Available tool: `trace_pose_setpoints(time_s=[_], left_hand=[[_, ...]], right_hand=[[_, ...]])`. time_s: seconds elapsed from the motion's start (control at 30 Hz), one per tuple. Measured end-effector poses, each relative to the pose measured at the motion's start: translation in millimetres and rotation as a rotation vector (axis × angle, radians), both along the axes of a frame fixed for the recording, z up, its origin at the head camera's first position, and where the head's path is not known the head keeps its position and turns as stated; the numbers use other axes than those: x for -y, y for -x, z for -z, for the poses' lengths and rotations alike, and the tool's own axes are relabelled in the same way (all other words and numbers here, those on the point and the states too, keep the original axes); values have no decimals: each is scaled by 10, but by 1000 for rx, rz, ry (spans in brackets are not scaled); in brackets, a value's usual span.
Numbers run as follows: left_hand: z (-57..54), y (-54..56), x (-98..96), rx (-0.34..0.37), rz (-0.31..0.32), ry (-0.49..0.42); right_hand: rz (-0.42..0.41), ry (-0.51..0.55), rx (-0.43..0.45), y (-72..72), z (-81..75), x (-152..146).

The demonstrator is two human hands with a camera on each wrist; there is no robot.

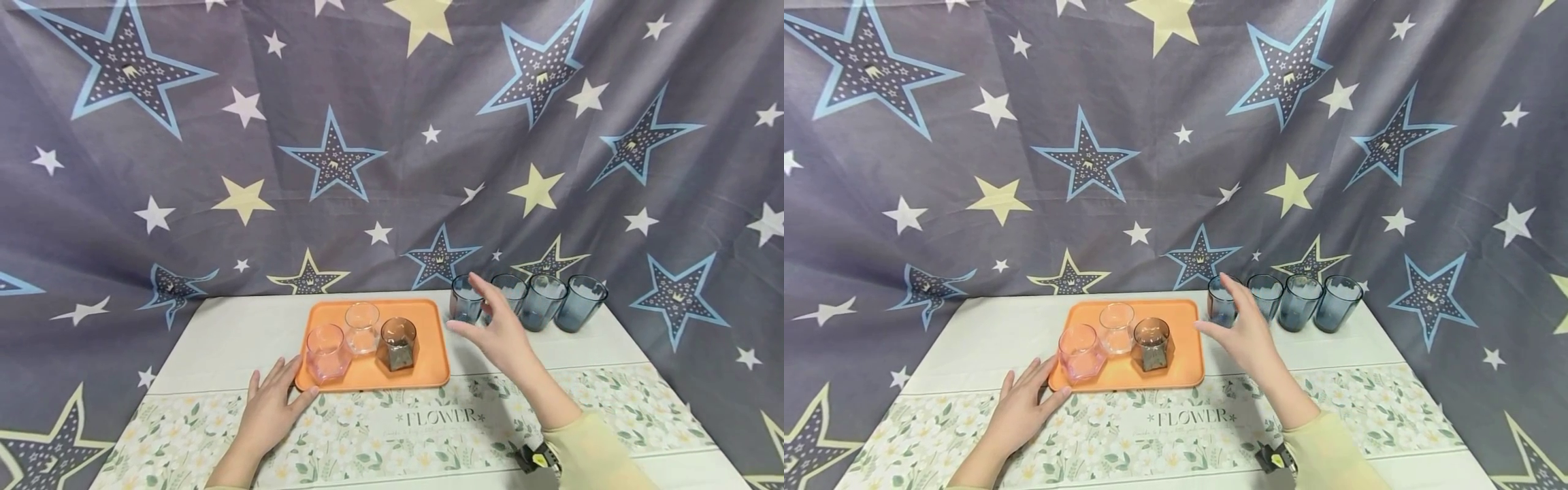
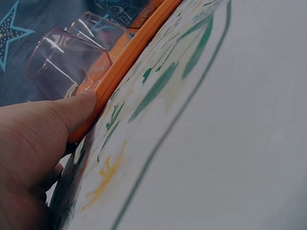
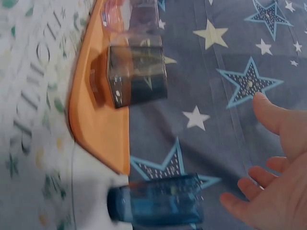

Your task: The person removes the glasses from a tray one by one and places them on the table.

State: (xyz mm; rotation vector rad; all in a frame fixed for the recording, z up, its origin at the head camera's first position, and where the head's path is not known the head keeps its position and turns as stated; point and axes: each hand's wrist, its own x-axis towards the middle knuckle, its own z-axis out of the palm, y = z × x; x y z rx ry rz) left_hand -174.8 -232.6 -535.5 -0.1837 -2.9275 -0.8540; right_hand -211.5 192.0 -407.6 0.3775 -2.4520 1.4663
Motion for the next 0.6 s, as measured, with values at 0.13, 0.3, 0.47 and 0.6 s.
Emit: trace_pose_setpoints(time_s=[0.13,0.3,0.47,0.6], left_hand=[[12,-2,-6,-2,-3,-7],[4,0,-2,8,-3,3],[6,0,-5,-6,1,2],[6,-4,-8,-12,3,-1]], right_hand=[[-49,33,27,10,77,174],[-88,69,99,5,174,344],[-133,80,120,29,269,496],[-144,82,147,39,320,600]])
